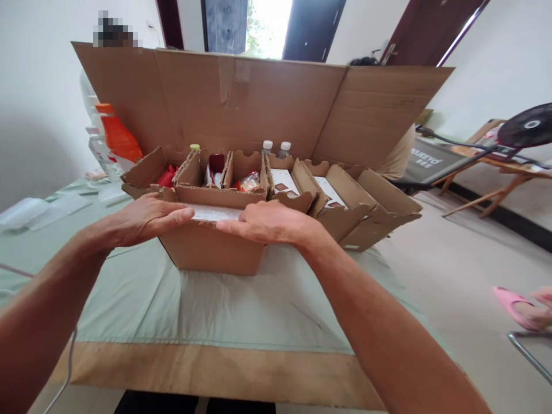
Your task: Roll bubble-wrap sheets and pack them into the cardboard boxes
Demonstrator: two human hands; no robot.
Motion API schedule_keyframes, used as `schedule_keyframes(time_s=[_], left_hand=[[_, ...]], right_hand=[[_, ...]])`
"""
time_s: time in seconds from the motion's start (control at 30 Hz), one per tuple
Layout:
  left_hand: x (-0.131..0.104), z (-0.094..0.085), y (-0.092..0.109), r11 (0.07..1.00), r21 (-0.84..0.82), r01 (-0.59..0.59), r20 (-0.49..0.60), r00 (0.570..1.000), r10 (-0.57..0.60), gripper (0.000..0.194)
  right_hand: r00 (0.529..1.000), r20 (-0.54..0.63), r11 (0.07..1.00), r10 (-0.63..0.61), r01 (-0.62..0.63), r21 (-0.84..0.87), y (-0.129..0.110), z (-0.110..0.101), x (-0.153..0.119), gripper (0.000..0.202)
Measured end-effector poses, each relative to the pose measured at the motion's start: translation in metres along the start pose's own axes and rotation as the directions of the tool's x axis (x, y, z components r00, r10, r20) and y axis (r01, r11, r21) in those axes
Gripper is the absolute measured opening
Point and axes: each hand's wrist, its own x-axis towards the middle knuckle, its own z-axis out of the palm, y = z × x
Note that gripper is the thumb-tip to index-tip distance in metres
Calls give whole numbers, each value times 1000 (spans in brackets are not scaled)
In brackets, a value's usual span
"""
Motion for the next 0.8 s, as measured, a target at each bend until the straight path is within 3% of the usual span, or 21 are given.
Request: schedule_keyframes(time_s=[0.07,0.1,0.13,0.17,0.2,0.23,0.3,0.33,0.4,0.47,0.53,0.6,0.7,0.73,0.8], left_hand=[[1,-1,-3,1000,-26,7,24,1000,-7,64],[-2,-2,-1,999,-34,-6,-15,1000,5,62],[-8,-1,4,999,-31,-26,-101,995,23,57],[-17,2,11,999,-22,-50,-227,973,43,51],[-29,8,20,997,-20,-70,-378,924,58,44],[-45,19,32,996,-30,-80,-532,845,52,37],[-79,56,57,979,-155,-129,-714,700,-21,33],[-96,80,68,958,-254,-131,-739,666,-104,41],[-122,135,81,897,-441,-29,-678,666,-312,60],[-134,181,80,824,-548,146,-519,713,-471,73],[-132,202,66,732,-640,235,-438,671,-599,77],[-119,198,46,654,-715,248,-414,603,-682,85],[-87,163,19,620,-760,192,-458,518,-722,94],[-75,151,12,634,-756,162,-485,512,-709,92],[-52,131,-2,656,-748,96,-498,572,-652,82]], right_hand=[[980,194,999,32,-26,-37,2,1,1,59],[965,261,998,19,-4,-56,4,0,-2,61],[972,235,998,-2,15,-54,5,-2,-7,61],[990,141,999,-25,30,-34,8,-4,-16,58],[999,-18,999,-38,38,2,11,-4,-27,51],[981,-191,998,-23,33,49,15,-2,-39,44],[881,-465,986,91,-14,167,28,9,-64,30],[829,-534,972,163,-41,233,36,19,-76,27],[797,-532,928,287,-94,360,53,46,-93,29],[827,-433,877,358,-139,460,66,79,-101,45],[860,-348,840,374,-155,521,73,108,-102,64],[868,-327,816,373,-140,561,73,128,-100,74],[856,-360,796,372,-94,598,67,137,-91,81],[851,-370,792,372,-83,605,64,136,-87,83],[855,-372,784,360,-61,618,57,133,-76,83]])
